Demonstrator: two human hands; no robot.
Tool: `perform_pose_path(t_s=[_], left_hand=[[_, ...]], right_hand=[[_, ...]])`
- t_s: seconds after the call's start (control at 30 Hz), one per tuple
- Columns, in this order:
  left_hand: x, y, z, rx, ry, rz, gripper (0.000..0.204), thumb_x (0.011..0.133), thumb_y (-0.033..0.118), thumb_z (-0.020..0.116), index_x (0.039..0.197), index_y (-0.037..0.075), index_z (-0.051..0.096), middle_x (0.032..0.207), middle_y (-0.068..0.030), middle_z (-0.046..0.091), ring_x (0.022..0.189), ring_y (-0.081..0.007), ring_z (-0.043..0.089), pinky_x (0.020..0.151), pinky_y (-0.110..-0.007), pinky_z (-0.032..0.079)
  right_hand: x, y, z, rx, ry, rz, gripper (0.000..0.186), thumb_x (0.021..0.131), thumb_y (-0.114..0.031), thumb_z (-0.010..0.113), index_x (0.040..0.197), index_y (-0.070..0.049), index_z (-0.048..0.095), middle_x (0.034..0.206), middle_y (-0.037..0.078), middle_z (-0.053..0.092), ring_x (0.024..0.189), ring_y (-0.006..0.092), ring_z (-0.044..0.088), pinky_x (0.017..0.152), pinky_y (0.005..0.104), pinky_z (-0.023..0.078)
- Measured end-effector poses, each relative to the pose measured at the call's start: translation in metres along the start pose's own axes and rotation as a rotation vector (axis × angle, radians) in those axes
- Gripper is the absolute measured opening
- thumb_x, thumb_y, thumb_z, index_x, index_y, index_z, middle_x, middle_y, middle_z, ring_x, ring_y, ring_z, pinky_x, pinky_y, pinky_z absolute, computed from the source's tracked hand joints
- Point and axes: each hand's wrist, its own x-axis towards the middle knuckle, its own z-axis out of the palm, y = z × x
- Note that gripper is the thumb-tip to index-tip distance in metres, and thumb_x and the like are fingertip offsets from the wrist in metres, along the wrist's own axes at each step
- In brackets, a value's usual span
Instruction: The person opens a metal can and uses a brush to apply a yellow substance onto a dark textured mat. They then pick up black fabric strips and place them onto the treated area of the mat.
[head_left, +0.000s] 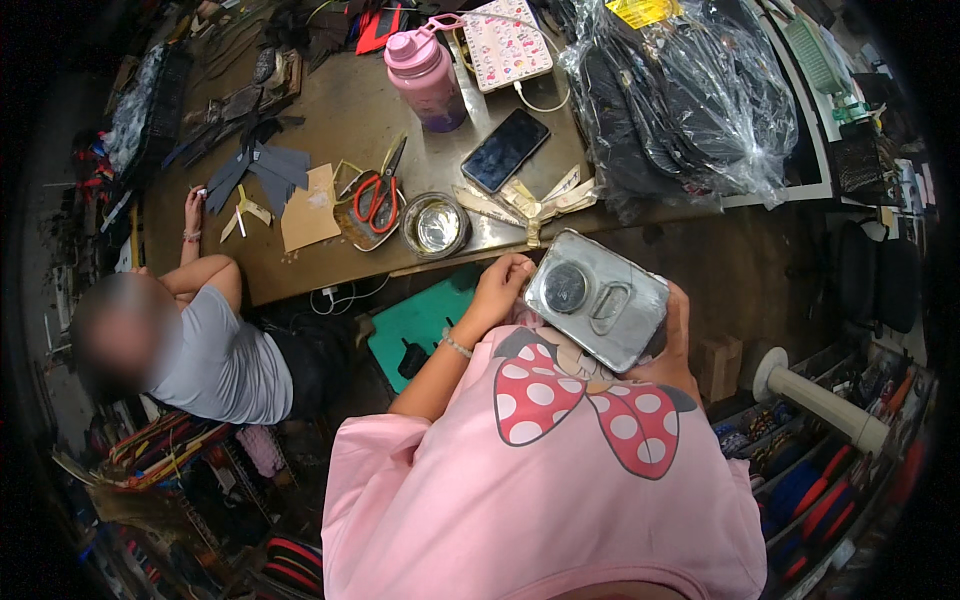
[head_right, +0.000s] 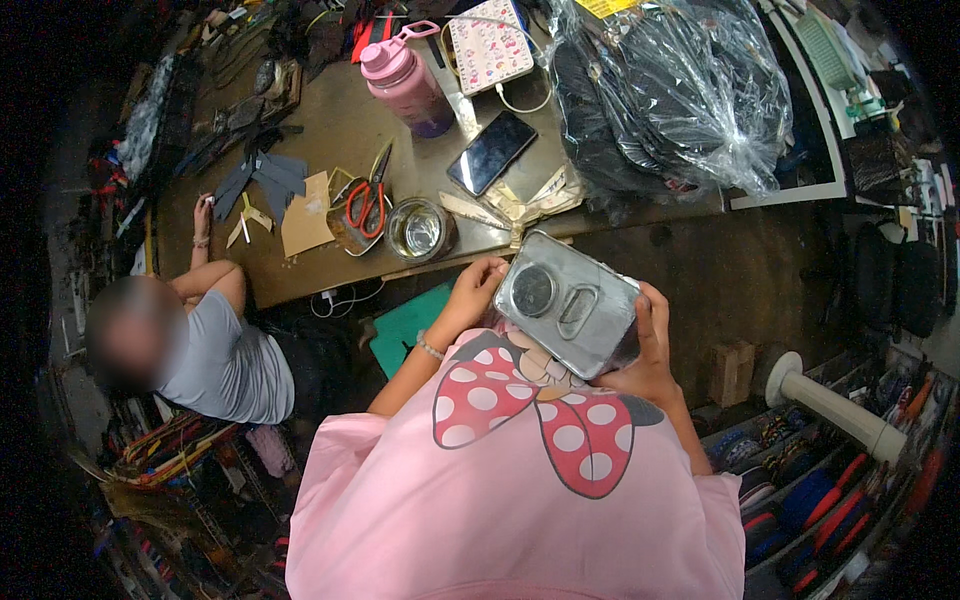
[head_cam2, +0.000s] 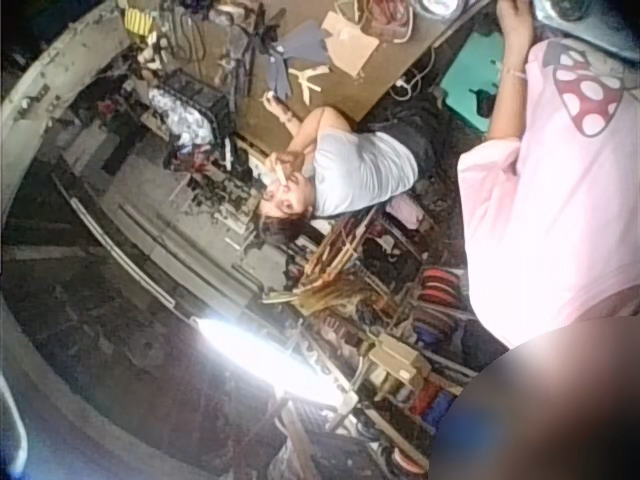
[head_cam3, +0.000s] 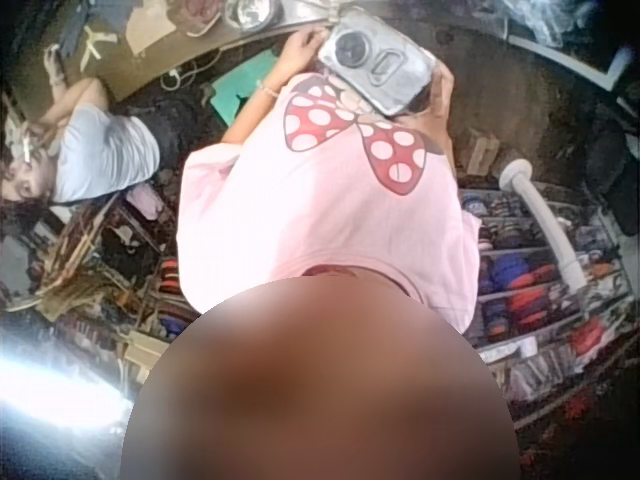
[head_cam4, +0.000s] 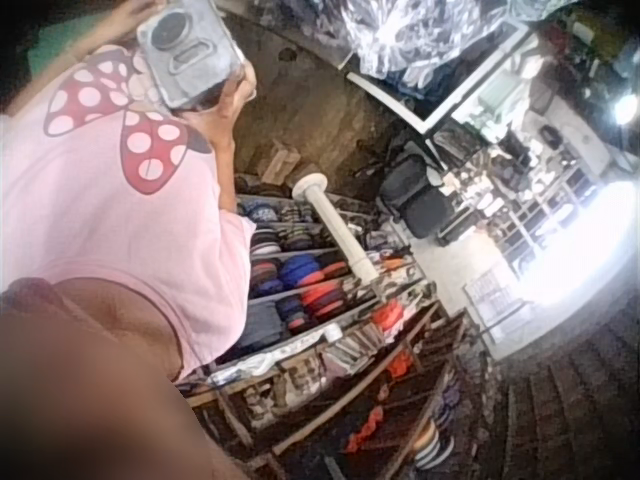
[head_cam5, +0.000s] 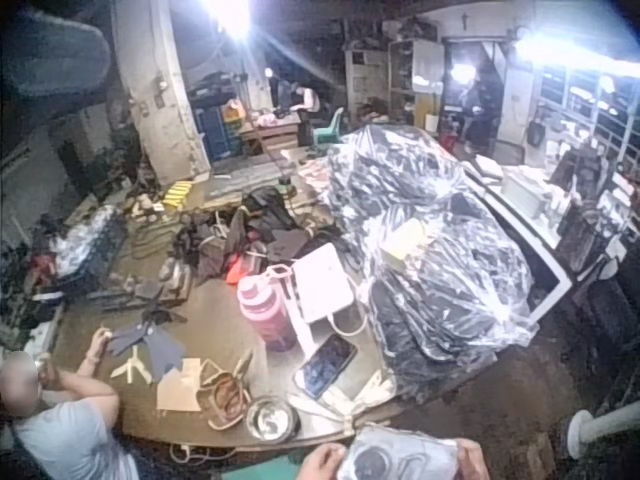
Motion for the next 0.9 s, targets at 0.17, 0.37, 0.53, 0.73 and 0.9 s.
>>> perform_pose_path(t_s=[0.17,0.37,0.53,0.73,0.9], left_hand=[[0.004,-0.013,-0.009,0.120,0.127,0.064,0.024,0.094,0.021,0.060,0.104,-0.001,0.063,0.082,-0.0007,0.063,0.072,-0.0068,0.053,0.065,-0.024,0.045],[-0.002,-0.044,-0.024,0.210,0.248,0.020,0.022,0.090,0.018,0.064,0.097,-0.002,0.066,0.074,-0.0068,0.065,0.066,-0.0135,0.059,0.064,-0.029,0.049],[-0.006,-0.094,-0.042,0.047,0.289,-0.110,0.017,0.090,0.014,0.063,0.096,-0.001,0.066,0.073,-0.0037,0.064,0.057,-0.0091,0.057,0.053,-0.025,0.048],[-0.016,-0.150,-0.074,-0.077,0.375,-0.232,0.024,0.092,0.018,0.064,0.104,-0.003,0.066,0.071,-0.0023,0.062,0.056,-0.0074,0.055,0.051,-0.024,0.045],[-0.016,-0.160,-0.084,-0.026,0.431,-0.125,0.033,0.096,0.029,0.057,0.097,-0.001,0.069,0.064,-0.0022,0.060,0.052,-0.0088,0.052,0.049,-0.026,0.040]], right_hand=[[-0.018,0.014,0.001,0.043,0.088,0.110,0.137,0.043,-0.013,0.091,0.153,-0.030,0.011,0.136,0.022,0.037,0.121,0.0374,0.045,0.099,0.0446,0.039],[-0.038,0.027,-0.017,-0.138,0.077,0.409,0.141,0.045,-0.021,0.092,0.151,-0.003,0.000,0.142,0.025,0.032,0.128,0.0355,0.041,0.106,0.0414,0.034],[-0.028,0.028,-0.021,-0.100,0.094,0.435,0.140,0.046,-0.018,0.090,0.151,-0.003,-0.001,0.145,0.022,0.030,0.129,0.0304,0.039,0.107,0.0385,0.033],[-0.017,0.022,-0.017,0.040,0.130,0.494,0.134,0.050,-0.015,0.087,0.152,-0.005,0.001,0.144,0.019,0.031,0.128,0.0276,0.040,0.107,0.0377,0.033],[-0.017,0.029,-0.017,0.098,0.123,0.495,0.132,0.051,-0.017,0.087,0.152,-0.005,0.004,0.144,0.019,0.031,0.128,0.0270,0.040,0.107,0.0377,0.032]])
